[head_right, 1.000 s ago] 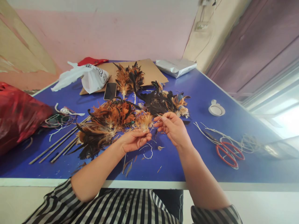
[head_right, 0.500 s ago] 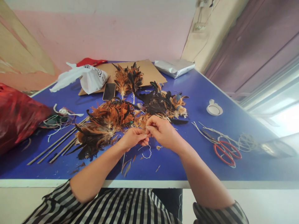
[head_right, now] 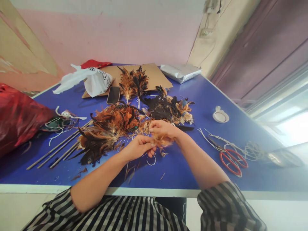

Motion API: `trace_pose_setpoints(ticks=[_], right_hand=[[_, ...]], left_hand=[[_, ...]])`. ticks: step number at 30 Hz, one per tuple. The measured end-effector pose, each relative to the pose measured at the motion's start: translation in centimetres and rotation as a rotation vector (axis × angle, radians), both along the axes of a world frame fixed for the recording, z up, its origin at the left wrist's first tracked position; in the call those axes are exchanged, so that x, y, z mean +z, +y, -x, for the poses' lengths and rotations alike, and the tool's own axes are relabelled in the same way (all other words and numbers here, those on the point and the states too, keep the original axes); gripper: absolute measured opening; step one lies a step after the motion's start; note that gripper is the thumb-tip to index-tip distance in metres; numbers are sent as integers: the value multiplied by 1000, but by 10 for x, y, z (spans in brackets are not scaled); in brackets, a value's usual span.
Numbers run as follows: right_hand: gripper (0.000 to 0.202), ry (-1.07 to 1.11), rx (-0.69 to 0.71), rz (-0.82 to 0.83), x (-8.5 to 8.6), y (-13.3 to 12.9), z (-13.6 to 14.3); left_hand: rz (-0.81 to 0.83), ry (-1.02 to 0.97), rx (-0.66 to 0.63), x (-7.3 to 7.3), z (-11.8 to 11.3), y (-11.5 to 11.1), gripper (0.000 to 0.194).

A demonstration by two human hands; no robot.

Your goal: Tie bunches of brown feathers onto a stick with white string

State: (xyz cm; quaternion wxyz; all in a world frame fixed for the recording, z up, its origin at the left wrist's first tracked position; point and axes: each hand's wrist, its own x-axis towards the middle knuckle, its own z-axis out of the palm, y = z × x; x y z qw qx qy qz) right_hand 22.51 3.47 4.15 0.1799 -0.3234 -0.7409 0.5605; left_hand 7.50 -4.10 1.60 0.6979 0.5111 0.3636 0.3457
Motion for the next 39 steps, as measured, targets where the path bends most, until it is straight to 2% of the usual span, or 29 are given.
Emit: trace_pose_setpoints(ticks=[2,3,5,7,10,14,17,20,24,27,30,33,36,39], right_hand=[[28,159,-121,88,-16,-5,-9],[27,160,-163,107,-24,-9,-13],[22,178,-374,78,-36,-20,-17],[20,147,-513,20,-43,-31,-19],[15,110,-592,-129,-43,-47,-20],[12,192,-636,-297,-30,-63,-12],[13,347,-588,-275,-23,-69,-2],[14,392,-499,-197,-24,-68,3],[14,282,-428,-172,-27,-66,0],[11,162,-387,-210,-24,-68,-3],[10,56,-359,-294,-15,-72,-2],[9,-87,-302,-429,-3,-76,3],[10,-320,-192,-563,10,-73,11],[9,-467,-133,-615,21,-59,14]], left_hand=[[51,-53,103,2,1,4,16],[84,-78,157,2,1,6,14],[156,-120,251,1,2,10,11],[224,-157,332,-2,3,15,10],[313,-200,406,-5,4,20,13],[438,-307,377,-7,6,23,12],[498,-392,319,-8,6,22,14],[532,-436,313,-8,7,21,15],[542,-438,343,-7,6,20,15],[500,-429,341,-8,4,19,16],[361,-316,346,-12,0,18,12],[111,-118,298,-19,-3,16,12],[-130,79,242,-25,-5,11,18],[-216,177,160,-26,-6,6,20]])
